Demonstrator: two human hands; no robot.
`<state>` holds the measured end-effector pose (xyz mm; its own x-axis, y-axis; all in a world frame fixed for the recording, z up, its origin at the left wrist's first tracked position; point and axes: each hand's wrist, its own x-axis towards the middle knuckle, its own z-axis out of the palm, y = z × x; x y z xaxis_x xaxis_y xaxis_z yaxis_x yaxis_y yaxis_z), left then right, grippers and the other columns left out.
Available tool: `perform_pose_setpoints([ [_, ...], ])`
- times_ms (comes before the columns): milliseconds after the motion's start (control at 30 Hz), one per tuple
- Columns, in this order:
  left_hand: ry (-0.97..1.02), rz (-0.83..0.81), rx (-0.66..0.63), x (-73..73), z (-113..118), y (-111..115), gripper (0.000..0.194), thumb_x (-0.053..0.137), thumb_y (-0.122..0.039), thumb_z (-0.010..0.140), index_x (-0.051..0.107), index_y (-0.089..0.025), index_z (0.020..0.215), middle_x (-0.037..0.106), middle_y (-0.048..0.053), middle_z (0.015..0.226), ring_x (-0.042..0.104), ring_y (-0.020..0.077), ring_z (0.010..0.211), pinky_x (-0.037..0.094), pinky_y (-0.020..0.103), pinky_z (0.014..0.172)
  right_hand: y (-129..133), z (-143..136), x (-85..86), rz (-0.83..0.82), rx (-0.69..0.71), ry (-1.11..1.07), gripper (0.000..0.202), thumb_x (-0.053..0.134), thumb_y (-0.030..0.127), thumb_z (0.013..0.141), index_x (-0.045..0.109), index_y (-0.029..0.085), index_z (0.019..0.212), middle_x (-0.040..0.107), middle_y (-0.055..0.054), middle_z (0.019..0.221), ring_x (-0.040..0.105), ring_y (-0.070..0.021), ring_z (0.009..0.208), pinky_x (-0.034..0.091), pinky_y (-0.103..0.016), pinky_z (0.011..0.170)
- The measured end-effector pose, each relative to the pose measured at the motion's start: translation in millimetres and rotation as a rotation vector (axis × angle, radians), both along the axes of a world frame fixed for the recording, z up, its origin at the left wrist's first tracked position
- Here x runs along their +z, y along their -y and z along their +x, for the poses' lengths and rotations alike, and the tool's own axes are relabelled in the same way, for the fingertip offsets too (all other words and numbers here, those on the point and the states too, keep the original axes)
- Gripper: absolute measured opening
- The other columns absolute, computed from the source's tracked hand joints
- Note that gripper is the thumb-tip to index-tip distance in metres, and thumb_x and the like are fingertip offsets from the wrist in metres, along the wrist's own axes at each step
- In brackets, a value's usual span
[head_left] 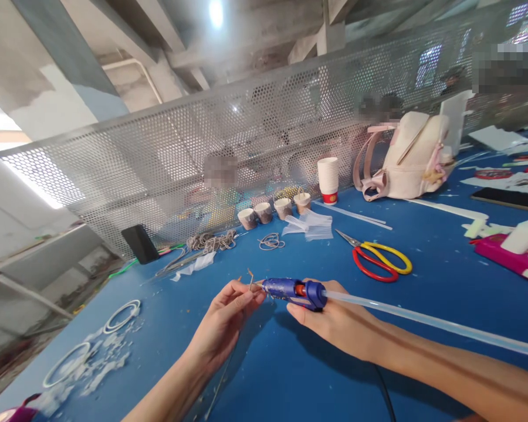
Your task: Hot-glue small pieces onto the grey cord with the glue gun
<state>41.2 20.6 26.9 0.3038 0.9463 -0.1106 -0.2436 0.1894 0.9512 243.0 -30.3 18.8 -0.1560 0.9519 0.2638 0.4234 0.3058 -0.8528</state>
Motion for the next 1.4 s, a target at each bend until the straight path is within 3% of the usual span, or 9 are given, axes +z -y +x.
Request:
perform_pose_setpoints([
  [233, 0.009, -0.005, 0.002, 0.0, 1.1, 0.4, 0.013, 0.075, -0.019, 0.067, 0.063, -0.017, 0.063, 0.071, 0.002, 0.081, 0.065, 0.0131, 0.082, 0.043, 0.028, 0.093, 0.1, 0.6, -1.4, -0.019, -0.004, -0.009, 0.023, 0.049, 0.038, 0.084, 0.054, 0.021, 0.069, 0.056, 0.001, 0.066, 0.046, -0.0136, 0.058, 0.035, -0.025, 0.057],
  [400, 0.008, 0.003, 0.002, -0.6, -0.2, -0.7, 0.014, 0.076, -0.019, 0.065, 0.063, -0.017, 0.062, 0.071, 0.003, 0.081, 0.064, 0.0162, 0.090, 0.043, 0.031, 0.094, 0.2, 0.0, -1.3, 0.000, 0.005, 0.015, 0.023, 0.049, 0.034, 0.083, 0.053, 0.020, 0.066, 0.056, 0.002, 0.064, 0.045, -0.0128, 0.058, 0.034, -0.025, 0.057],
  [533, 0.000, 0.010, -0.013, -1.9, -0.5, -0.7, 0.012, 0.073, -0.020, 0.069, 0.063, -0.017, 0.063, 0.071, 0.001, 0.079, 0.064, 0.0128, 0.081, 0.044, 0.028, 0.090, 1.5, -1.3, 2.2, -0.029, -0.015, -0.005, 0.023, 0.051, 0.035, 0.082, 0.051, 0.020, 0.065, 0.053, 0.003, 0.062, 0.043, -0.0119, 0.056, 0.033, -0.024, 0.054],
  [733, 0.011, 0.004, -0.011, -1.0, 0.1, -1.4, 0.013, 0.076, -0.019, 0.067, 0.064, -0.017, 0.062, 0.072, 0.003, 0.084, 0.064, 0.0140, 0.088, 0.044, 0.027, 0.091, 0.8, 0.2, 1.5, -0.012, -0.002, 0.010, 0.022, 0.050, 0.033, 0.083, 0.053, 0.020, 0.066, 0.055, 0.002, 0.062, 0.043, -0.0117, 0.056, 0.033, -0.024, 0.054],
  [900, 0.015, 0.003, -0.025, -2.8, -2.0, -2.3, 0.011, 0.074, -0.019, 0.069, 0.064, -0.017, 0.064, 0.071, 0.000, 0.079, 0.065, 0.0110, 0.080, 0.046, 0.024, 0.086, 2.1, -0.4, 3.5, -0.017, -0.005, 0.009, 0.022, 0.050, 0.033, 0.083, 0.053, 0.019, 0.067, 0.054, 0.002, 0.063, 0.044, -0.0113, 0.056, 0.033, -0.023, 0.053],
  [1067, 0.030, 0.020, -0.016, -3.7, -2.3, -3.0, 0.011, 0.073, -0.019, 0.070, 0.064, -0.016, 0.064, 0.072, 0.003, 0.084, 0.063, 0.0129, 0.091, 0.045, 0.025, 0.090, 1.4, -0.3, 2.5, -0.012, -0.015, 0.032, 0.023, 0.049, 0.033, 0.083, 0.051, 0.019, 0.065, 0.053, 0.003, 0.061, 0.042, -0.0110, 0.055, 0.032, -0.023, 0.053],
  [1200, 0.029, 0.007, -0.034, -4.5, -2.0, -2.3, 0.011, 0.073, -0.018, 0.070, 0.064, -0.017, 0.064, 0.071, 0.000, 0.080, 0.065, 0.0103, 0.081, 0.047, 0.023, 0.086, 2.2, -0.7, 3.5, 0.000, -0.006, 0.005, 0.022, 0.050, 0.034, 0.083, 0.051, 0.019, 0.067, 0.053, 0.003, 0.062, 0.043, -0.0112, 0.057, 0.033, -0.023, 0.055],
  [1400, 0.027, 0.024, -0.037, -3.9, -1.7, -2.8, 0.011, 0.072, -0.018, 0.071, 0.064, -0.016, 0.064, 0.072, 0.002, 0.086, 0.064, 0.0128, 0.091, 0.045, 0.025, 0.091, 1.6, 0.5, 2.2, -0.011, -0.006, 0.034, 0.023, 0.049, 0.033, 0.083, 0.050, 0.019, 0.066, 0.051, 0.003, 0.061, 0.040, -0.0107, 0.055, 0.032, -0.023, 0.054],
])
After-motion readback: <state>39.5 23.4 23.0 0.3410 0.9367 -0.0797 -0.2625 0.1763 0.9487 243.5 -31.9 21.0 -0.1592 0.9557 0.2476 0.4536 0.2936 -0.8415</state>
